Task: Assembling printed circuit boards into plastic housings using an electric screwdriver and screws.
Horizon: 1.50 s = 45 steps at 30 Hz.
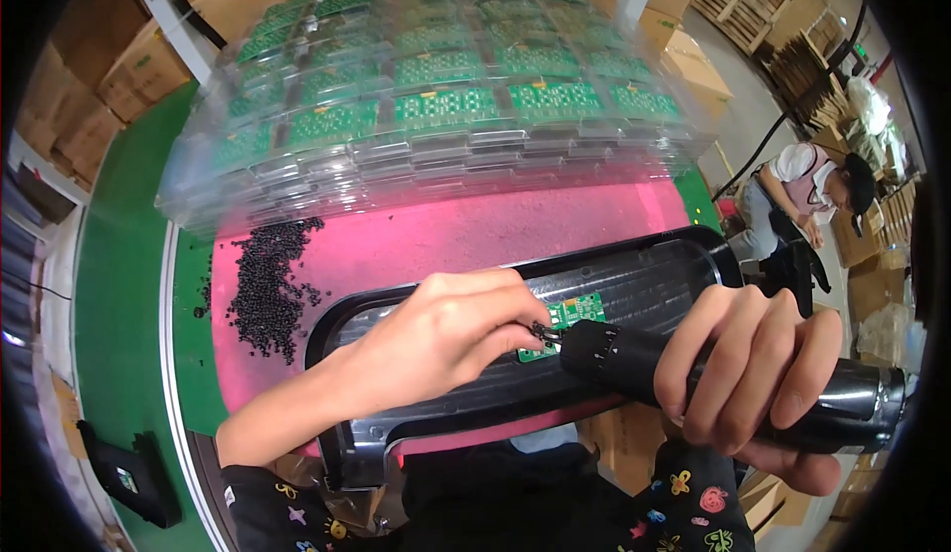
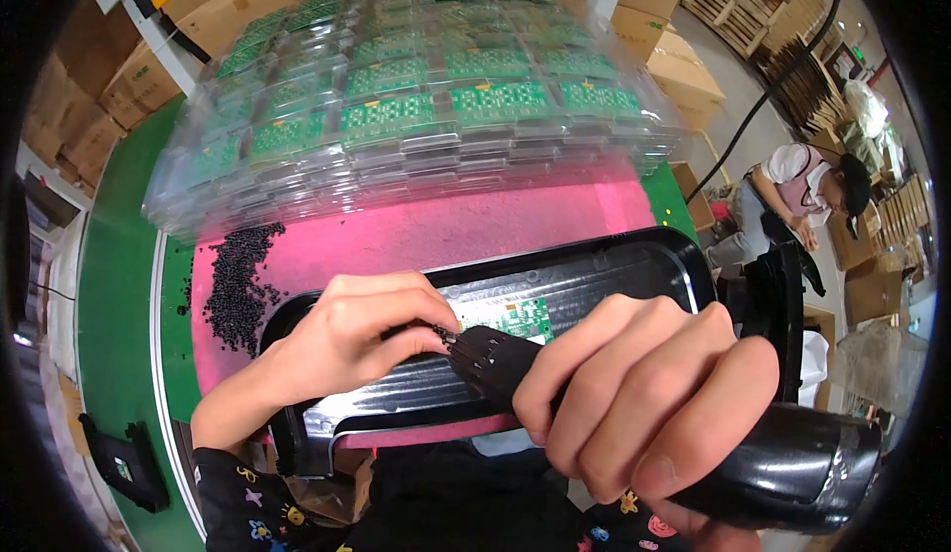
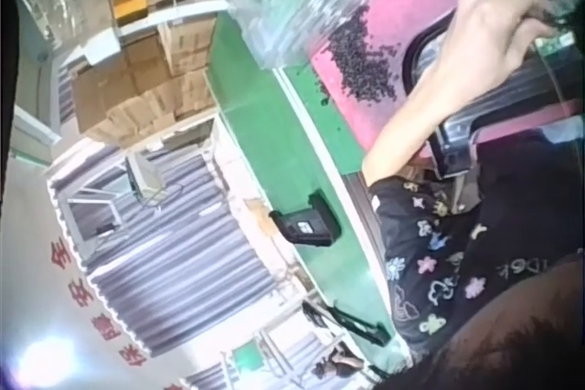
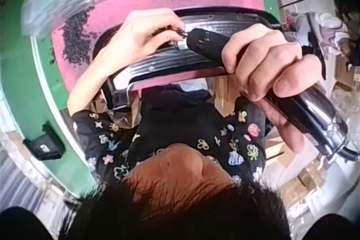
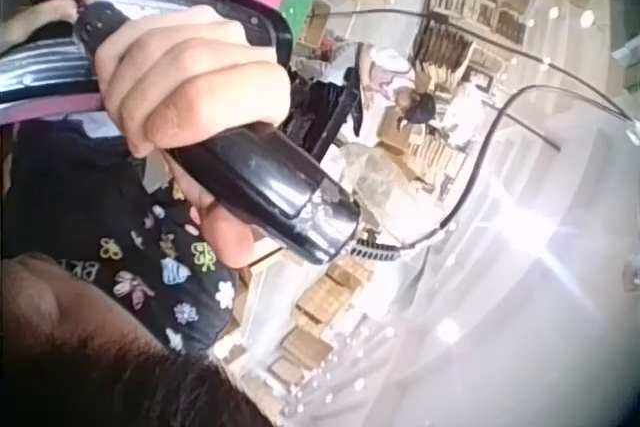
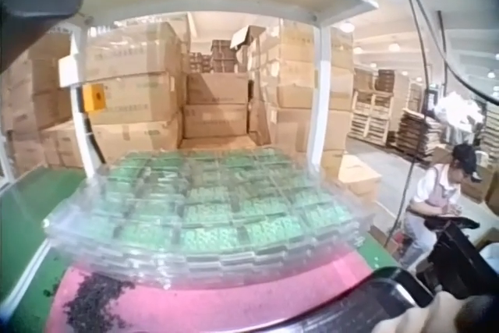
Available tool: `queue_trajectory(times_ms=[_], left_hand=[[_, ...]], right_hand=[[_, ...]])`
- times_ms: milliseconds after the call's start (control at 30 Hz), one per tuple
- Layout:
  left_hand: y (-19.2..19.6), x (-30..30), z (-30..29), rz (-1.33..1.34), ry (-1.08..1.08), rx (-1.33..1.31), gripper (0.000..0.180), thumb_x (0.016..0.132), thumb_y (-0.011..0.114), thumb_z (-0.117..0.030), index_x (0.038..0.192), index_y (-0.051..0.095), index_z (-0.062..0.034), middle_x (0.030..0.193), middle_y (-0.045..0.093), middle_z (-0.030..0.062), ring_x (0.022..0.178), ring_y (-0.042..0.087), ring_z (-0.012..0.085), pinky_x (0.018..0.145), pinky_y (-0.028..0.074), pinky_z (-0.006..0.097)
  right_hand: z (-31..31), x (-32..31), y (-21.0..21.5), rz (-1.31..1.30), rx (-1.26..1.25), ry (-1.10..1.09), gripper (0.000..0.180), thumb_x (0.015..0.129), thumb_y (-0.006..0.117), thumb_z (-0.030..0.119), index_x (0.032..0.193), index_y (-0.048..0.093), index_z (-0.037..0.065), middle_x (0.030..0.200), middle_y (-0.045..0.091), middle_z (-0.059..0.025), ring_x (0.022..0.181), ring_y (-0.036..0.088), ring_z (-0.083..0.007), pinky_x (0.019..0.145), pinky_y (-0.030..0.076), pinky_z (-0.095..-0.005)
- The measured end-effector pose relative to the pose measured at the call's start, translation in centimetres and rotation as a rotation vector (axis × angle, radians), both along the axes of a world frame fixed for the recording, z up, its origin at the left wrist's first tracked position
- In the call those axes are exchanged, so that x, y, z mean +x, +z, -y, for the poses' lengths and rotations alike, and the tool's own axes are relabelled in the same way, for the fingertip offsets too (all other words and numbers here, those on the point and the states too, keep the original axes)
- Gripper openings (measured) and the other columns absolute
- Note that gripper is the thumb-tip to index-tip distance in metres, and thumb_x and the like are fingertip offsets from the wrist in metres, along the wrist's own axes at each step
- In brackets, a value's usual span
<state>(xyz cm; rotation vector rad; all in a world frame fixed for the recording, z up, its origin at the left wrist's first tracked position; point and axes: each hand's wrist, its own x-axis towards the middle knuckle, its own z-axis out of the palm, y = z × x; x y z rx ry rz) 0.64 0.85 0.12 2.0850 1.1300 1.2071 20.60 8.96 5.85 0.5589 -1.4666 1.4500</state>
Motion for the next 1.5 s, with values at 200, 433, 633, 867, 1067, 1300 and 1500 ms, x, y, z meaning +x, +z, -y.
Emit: queue_trajectory(times_ms=[200,433,633,867,1067,1300,1500], left_hand=[[-0.8,-0.7,0.5,-0.117,0.115,-0.210,0.020,0.075,0.077,-0.005,0.092,0.068,0.0010,0.080,0.065,0.0118,0.070,0.065,0.0271,0.060,0.052,0.035],[-1.1,-0.6,0.1,-0.347,0.070,-0.222,0.018,0.084,0.069,-0.016,0.086,0.063,0.0002,0.081,0.062,0.0121,0.077,0.062,0.0317,0.065,0.052,0.042],[-1.4,-0.4,0.3,-0.354,-0.062,-0.140,0.020,0.082,0.070,-0.020,0.090,0.061,-0.0043,0.097,0.063,0.0044,0.090,0.059,0.0245,0.069,0.054,0.037],[-1.2,-0.3,0.5,-0.493,-0.106,-0.260,0.018,0.083,0.068,-0.019,0.090,0.062,-0.0043,0.114,0.067,0.0040,0.095,0.063,0.0242,0.071,0.056,0.036],[-0.4,-0.3,0.5,-0.456,-0.071,-0.449,0.017,0.084,0.066,-0.016,0.088,0.059,-0.0006,0.122,0.064,0.0059,0.088,0.066,0.0316,0.070,0.054,0.041],[-0.7,-0.2,0.7,-0.452,-0.057,-0.433,0.017,0.086,0.065,-0.017,0.088,0.058,-0.0019,0.117,0.066,0.0056,0.086,0.067,0.0304,0.068,0.053,0.042],[-1.2,-0.2,0.4,-0.217,-0.022,-0.206,0.018,0.084,0.071,-0.011,0.092,0.060,0.0002,0.089,0.066,0.0113,0.079,0.066,0.0310,0.065,0.054,0.038]], right_hand=[[-1.5,1.1,-0.8,0.200,-0.151,-0.194,0.058,0.079,0.072,0.059,0.093,0.047,0.009,0.057,0.056,0.0029,0.039,0.051,-0.0100,0.045,0.047,-0.0267],[-4.3,1.9,-4.4,0.372,-0.290,-0.293,0.068,0.081,0.060,0.071,0.093,0.046,0.006,0.059,0.051,0.0016,0.042,0.046,-0.0104,0.047,0.040,-0.0268],[-4.6,2.0,-5.1,0.389,-0.296,-0.269,0.067,0.082,0.059,0.070,0.094,0.046,0.006,0.060,0.051,0.0007,0.043,0.046,-0.0107,0.048,0.041,-0.0273],[-4.8,1.6,-4.9,0.446,-0.305,-0.225,0.066,0.081,0.062,0.069,0.094,0.045,0.006,0.060,0.051,0.0009,0.044,0.046,-0.0103,0.048,0.040,-0.0271],[-4.2,0.7,-4.4,0.557,-0.314,-0.266,0.064,0.080,0.067,0.065,0.095,0.046,0.006,0.061,0.050,0.0019,0.047,0.045,-0.0086,0.047,0.037,-0.0237],[-4.2,1.1,-5.0,0.460,-0.344,-0.255,0.069,0.078,0.063,0.070,0.096,0.047,0.006,0.059,0.050,0.0018,0.045,0.044,-0.0094,0.047,0.038,-0.0266],[-1.0,0.2,-1.9,0.044,-0.399,-0.085,0.043,0.083,0.069,0.046,0.086,0.046,0.009,0.052,0.055,0.0019,0.037,0.051,-0.0077,0.040,0.048,-0.0246]])
